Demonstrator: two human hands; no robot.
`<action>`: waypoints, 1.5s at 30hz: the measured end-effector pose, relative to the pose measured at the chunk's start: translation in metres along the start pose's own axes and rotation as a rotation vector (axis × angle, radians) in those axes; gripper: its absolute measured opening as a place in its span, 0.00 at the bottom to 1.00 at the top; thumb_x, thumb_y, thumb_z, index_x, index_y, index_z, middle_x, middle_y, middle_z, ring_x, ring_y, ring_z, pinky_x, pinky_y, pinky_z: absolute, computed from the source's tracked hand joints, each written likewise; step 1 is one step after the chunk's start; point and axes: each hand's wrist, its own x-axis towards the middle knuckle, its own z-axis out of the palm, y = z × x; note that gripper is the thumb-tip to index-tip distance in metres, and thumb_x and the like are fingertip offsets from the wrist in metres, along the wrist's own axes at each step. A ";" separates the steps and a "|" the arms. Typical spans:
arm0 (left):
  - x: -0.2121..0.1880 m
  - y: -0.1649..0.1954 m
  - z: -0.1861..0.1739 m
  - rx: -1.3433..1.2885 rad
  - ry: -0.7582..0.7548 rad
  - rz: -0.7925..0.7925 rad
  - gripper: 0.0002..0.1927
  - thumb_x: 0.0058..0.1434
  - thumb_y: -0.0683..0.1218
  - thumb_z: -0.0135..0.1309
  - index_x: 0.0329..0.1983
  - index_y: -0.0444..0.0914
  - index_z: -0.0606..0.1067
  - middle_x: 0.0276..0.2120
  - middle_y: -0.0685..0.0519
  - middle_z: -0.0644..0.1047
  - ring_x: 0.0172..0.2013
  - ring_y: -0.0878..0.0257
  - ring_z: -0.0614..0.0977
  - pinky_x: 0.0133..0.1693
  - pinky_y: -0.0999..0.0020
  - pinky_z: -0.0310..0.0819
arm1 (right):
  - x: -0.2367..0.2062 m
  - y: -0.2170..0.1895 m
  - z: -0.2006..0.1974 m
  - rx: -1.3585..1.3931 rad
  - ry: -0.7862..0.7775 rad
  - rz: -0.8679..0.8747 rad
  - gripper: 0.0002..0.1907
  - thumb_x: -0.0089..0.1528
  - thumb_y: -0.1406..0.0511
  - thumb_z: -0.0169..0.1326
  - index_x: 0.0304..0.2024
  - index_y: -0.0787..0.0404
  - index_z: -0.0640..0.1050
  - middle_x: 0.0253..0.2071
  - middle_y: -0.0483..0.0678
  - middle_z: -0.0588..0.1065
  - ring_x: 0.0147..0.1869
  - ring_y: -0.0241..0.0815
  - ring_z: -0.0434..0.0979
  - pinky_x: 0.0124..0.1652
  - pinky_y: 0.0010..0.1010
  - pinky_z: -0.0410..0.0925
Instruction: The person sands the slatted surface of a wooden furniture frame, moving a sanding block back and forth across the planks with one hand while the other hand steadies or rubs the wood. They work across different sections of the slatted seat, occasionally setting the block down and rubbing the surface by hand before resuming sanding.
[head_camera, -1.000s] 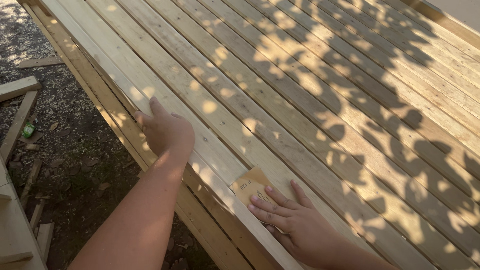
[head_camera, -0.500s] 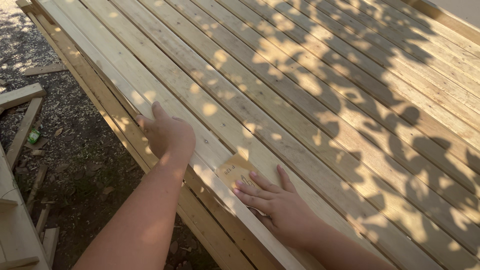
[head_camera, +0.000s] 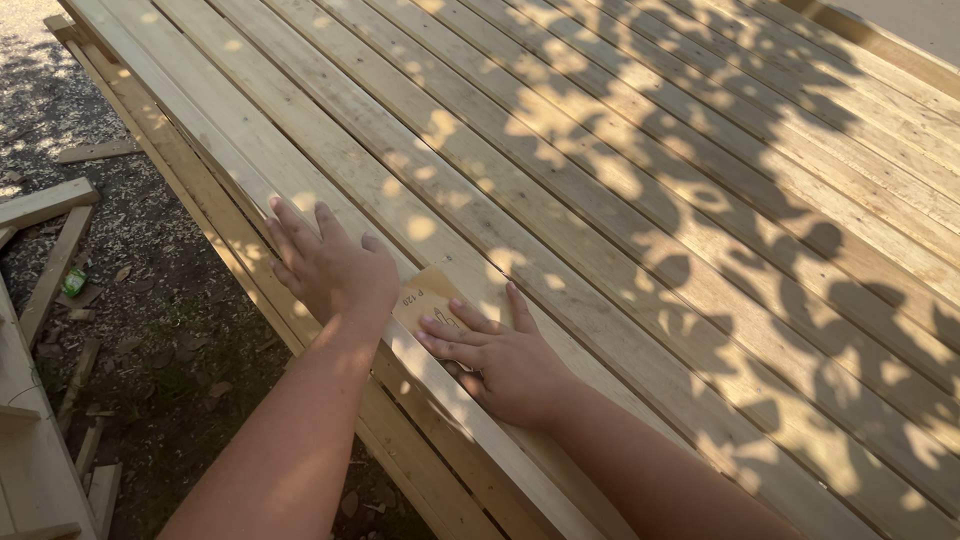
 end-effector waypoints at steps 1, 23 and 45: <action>-0.001 -0.002 -0.002 0.024 -0.020 0.064 0.35 0.65 0.58 0.48 0.74 0.44 0.58 0.76 0.48 0.44 0.76 0.49 0.45 0.69 0.45 0.33 | 0.008 -0.002 -0.001 -0.022 -0.013 -0.002 0.34 0.64 0.64 0.47 0.73 0.38 0.64 0.77 0.29 0.58 0.81 0.41 0.46 0.70 0.66 0.22; -0.039 -0.014 0.003 -0.020 -0.189 0.740 0.32 0.70 0.61 0.32 0.77 0.49 0.57 0.72 0.52 0.62 0.74 0.53 0.52 0.71 0.49 0.37 | 0.024 -0.005 -0.006 -0.048 -0.073 0.040 0.21 0.67 0.62 0.49 0.63 0.41 0.72 0.73 0.28 0.63 0.84 0.38 0.46 0.71 0.70 0.26; -0.029 -0.031 0.013 -0.001 -0.166 0.778 0.27 0.69 0.58 0.36 0.70 0.51 0.69 0.69 0.56 0.69 0.73 0.56 0.60 0.70 0.47 0.42 | -0.036 -0.004 0.004 -0.057 -0.021 0.033 0.28 0.65 0.56 0.53 0.68 0.31 0.66 0.74 0.23 0.59 0.80 0.36 0.52 0.70 0.73 0.28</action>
